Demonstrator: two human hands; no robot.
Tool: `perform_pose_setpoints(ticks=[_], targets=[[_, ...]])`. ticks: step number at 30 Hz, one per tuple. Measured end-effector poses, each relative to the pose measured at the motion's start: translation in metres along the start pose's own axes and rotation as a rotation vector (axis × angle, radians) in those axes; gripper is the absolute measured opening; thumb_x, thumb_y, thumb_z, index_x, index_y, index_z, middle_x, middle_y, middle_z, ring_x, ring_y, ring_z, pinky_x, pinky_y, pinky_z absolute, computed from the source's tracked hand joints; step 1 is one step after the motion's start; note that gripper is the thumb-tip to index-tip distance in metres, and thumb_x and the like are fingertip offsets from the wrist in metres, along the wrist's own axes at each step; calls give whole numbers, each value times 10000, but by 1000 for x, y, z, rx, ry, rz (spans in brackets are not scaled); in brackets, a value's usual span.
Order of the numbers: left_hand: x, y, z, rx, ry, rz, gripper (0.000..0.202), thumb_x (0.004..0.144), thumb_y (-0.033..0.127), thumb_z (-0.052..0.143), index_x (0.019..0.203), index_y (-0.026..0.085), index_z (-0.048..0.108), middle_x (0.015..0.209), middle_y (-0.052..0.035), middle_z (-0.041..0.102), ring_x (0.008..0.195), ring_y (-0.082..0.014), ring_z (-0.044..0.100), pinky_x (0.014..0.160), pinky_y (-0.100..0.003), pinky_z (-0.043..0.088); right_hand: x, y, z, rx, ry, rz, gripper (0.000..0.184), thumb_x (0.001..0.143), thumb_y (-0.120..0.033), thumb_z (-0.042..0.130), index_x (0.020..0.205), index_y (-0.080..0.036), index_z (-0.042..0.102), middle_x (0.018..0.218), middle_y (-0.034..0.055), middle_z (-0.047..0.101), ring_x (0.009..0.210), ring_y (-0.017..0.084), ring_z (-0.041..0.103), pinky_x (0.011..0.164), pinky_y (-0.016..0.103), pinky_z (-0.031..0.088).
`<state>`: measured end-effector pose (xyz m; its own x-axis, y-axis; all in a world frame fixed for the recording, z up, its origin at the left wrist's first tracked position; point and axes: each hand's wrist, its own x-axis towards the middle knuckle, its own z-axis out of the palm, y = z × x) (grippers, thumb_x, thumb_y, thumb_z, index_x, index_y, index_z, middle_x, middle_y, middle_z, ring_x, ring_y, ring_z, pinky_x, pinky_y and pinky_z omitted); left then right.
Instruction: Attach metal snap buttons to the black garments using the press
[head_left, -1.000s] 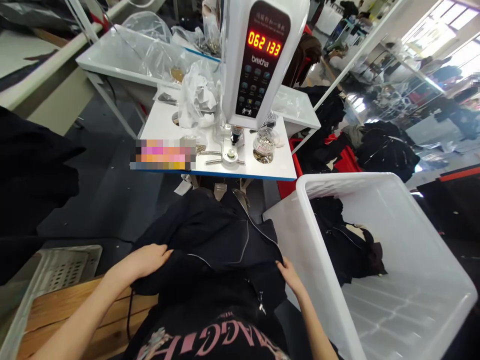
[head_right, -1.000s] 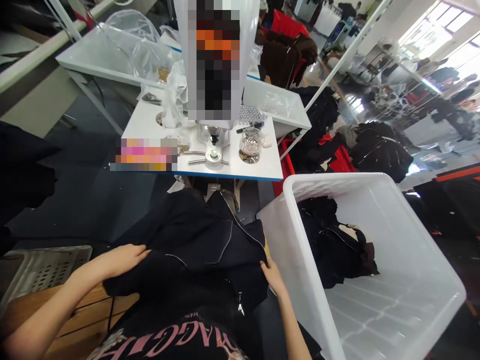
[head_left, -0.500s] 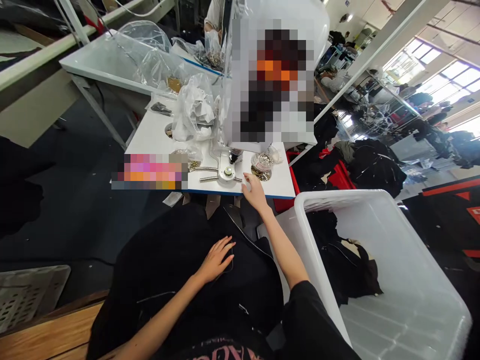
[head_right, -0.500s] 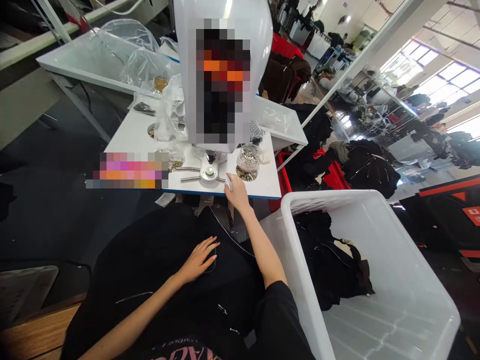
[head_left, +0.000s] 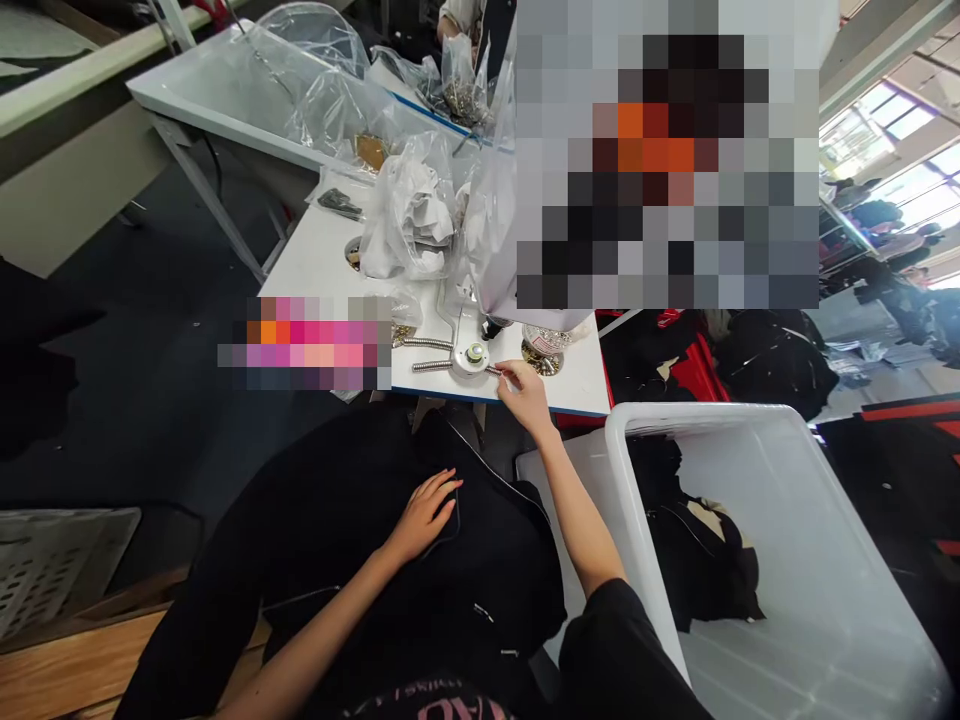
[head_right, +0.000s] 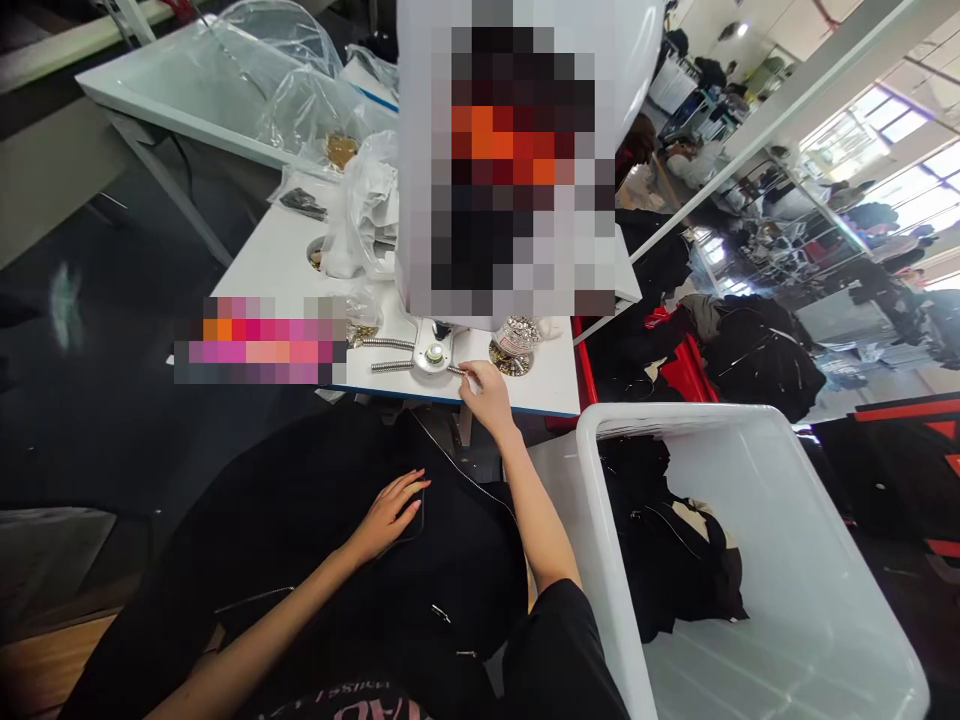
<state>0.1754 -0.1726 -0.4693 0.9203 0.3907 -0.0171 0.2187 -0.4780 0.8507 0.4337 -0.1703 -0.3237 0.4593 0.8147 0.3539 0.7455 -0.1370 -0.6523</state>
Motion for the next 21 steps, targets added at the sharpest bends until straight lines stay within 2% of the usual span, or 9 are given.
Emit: perform_pose_setpoints(ticks=[6,10,14,17,21], targets=[[1,2,-1,-4,-4,-22,353,942,271,377,1272,278,501,1412,-20,443,1336,-202,352,1099,-447,336,2,-2,5,-43,37,12,259,784,-137,439,966,-168,621,955,70,634,889,169,568,796,286,480],[1,1,4,1,-12,-15,360,943,270,377,1284,284,491,1421,-15,430,1344,-198,337,1104,-439,328,7,-2,13,-126,96,57,244,746,-117,424,884,-158,621,881,65,635,766,161,553,745,283,467],[2,-1,7,7,3,-1,357,940,273,385,1277,278,499,1414,-22,439,1335,-205,351,1098,-440,338,12,-4,9,-69,171,173,221,722,-135,446,844,-139,630,850,69,627,676,142,537,713,283,474],[1,0,6,11,15,0,354,939,269,384,1272,280,505,1412,-19,444,1333,-203,357,1097,-439,340,17,-16,0,247,226,375,198,727,-197,521,873,-141,642,859,63,651,746,149,599,785,299,500],[0,2,4,15,18,5,352,937,270,387,1265,268,514,1404,-28,455,1330,-208,363,1094,-444,343,32,-45,-8,884,100,582,184,693,-226,656,860,-151,673,823,24,678,802,128,645,895,279,508]])
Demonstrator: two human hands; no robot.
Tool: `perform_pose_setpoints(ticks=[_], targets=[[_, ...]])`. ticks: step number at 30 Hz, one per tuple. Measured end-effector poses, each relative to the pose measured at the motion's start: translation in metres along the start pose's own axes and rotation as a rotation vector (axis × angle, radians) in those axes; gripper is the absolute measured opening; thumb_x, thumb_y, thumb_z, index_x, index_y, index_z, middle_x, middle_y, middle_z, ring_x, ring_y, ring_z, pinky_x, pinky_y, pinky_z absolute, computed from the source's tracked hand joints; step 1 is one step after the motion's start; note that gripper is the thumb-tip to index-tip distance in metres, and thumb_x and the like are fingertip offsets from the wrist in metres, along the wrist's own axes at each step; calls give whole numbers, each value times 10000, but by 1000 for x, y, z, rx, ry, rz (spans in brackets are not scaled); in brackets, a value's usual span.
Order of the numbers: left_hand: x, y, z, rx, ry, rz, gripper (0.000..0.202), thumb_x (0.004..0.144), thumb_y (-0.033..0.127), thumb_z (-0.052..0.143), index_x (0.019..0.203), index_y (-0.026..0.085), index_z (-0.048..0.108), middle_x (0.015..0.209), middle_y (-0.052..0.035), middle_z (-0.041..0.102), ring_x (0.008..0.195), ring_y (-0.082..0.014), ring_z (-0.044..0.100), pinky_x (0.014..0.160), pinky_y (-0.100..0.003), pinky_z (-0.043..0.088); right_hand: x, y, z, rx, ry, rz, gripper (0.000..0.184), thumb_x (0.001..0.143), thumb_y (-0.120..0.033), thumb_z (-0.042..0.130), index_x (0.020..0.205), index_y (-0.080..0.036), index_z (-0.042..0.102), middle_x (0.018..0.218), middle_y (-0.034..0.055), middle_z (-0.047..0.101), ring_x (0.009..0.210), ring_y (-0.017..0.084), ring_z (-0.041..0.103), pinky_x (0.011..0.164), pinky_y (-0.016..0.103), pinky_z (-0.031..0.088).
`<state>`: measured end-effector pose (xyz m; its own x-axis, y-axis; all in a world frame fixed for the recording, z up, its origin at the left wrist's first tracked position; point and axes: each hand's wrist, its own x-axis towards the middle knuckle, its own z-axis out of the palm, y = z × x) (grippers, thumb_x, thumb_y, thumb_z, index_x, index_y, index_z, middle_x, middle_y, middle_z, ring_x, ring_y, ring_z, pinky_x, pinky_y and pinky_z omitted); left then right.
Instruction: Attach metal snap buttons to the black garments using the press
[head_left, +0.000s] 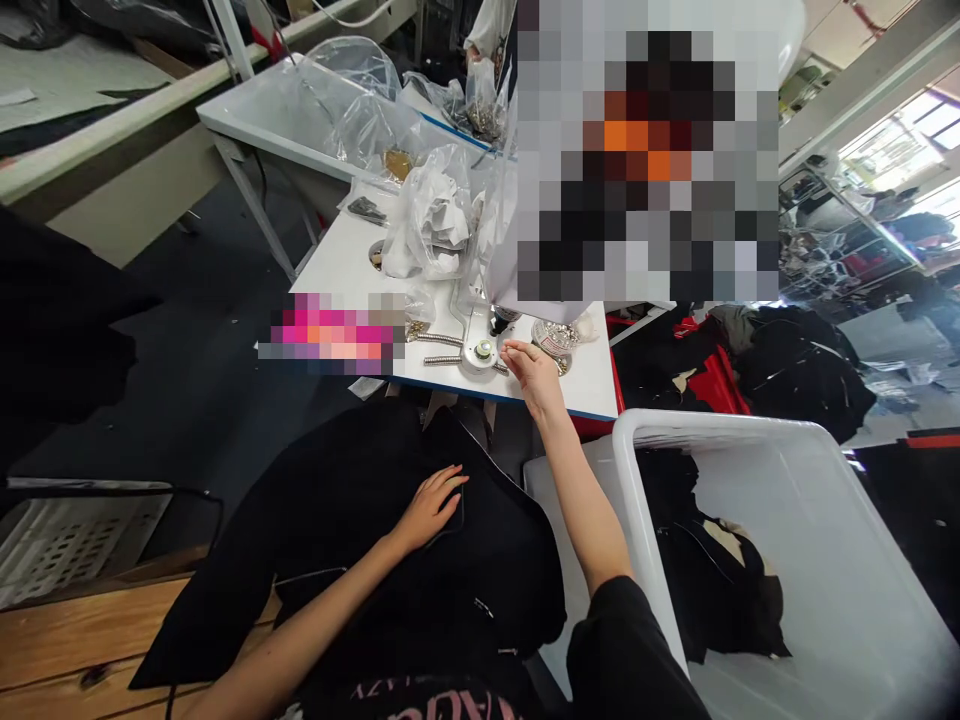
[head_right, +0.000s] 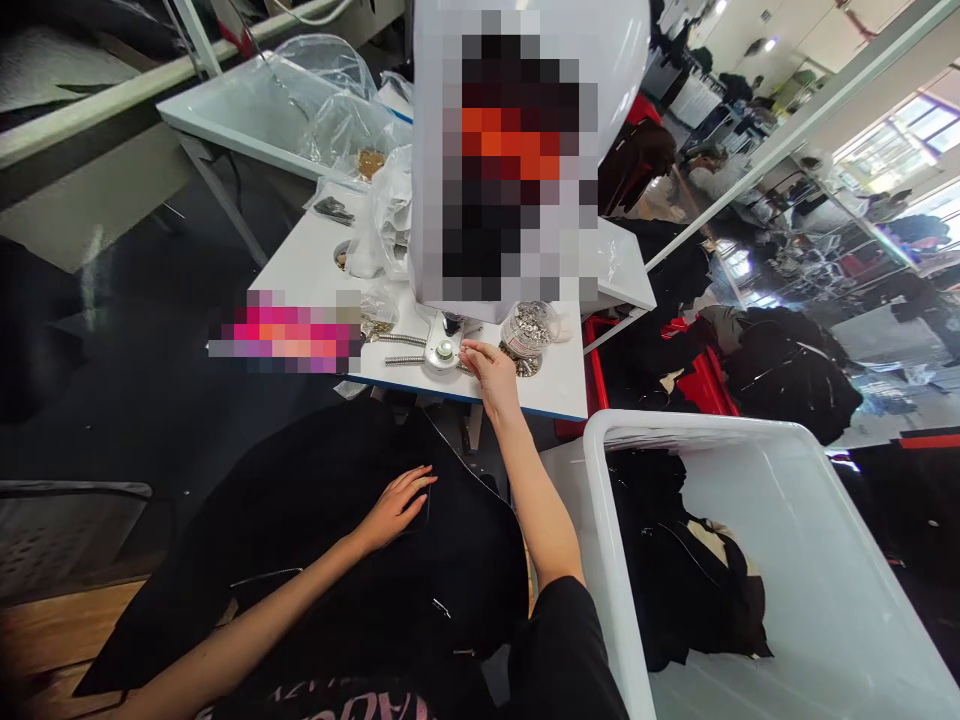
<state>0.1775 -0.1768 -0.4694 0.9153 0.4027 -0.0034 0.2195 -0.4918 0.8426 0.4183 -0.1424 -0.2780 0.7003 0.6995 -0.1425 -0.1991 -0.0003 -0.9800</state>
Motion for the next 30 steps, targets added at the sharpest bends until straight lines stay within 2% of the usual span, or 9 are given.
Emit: perform_pose_setpoints(ticks=[3,6,14,21,25,30], targets=[[-1,1,-1,3,-2,0,353,937,273,384,1265,261,517,1403,-34,457,1332,-208,362,1097,-444,338,1,-13,18,170,-18,158,71,682,-133,670,752,-148,678,758,2,678,756,98,649,932,240,503],[-1,2,-2,8,-14,-8,358,940,278,378,1272,265,513,1406,-31,454,1332,-206,361,1099,-447,335,3,-20,28,228,27,215,77,684,-62,656,682,-139,654,688,-7,661,699,86,649,942,230,508],[-1,1,-4,15,-20,-11,362,938,276,379,1274,260,515,1402,-32,461,1324,-201,372,1097,-432,342,-1,-37,27,239,-24,216,113,671,-47,683,695,-145,633,674,-17,665,754,117,685,946,237,515],[-1,2,-2,23,-13,-2,362,939,279,373,1269,263,521,1395,-38,470,1318,-213,382,1078,-457,362,5,-30,30,256,27,229,133,683,-22,662,703,-144,615,681,-1,657,800,137,691,960,258,519],[-1,1,1,22,4,7,356,936,282,383,1263,270,525,1387,-37,479,1312,-213,393,1078,-456,366,6,-31,32,244,10,237,134,678,-39,672,649,-147,599,648,5,649,811,159,688,975,286,513],[-1,-2,3,30,12,8,352,939,287,387,1264,276,522,1389,-26,475,1313,-207,390,1086,-443,359,-1,-37,32,331,-20,224,111,725,-42,629,660,-131,612,668,22,655,777,154,687,992,297,501]])
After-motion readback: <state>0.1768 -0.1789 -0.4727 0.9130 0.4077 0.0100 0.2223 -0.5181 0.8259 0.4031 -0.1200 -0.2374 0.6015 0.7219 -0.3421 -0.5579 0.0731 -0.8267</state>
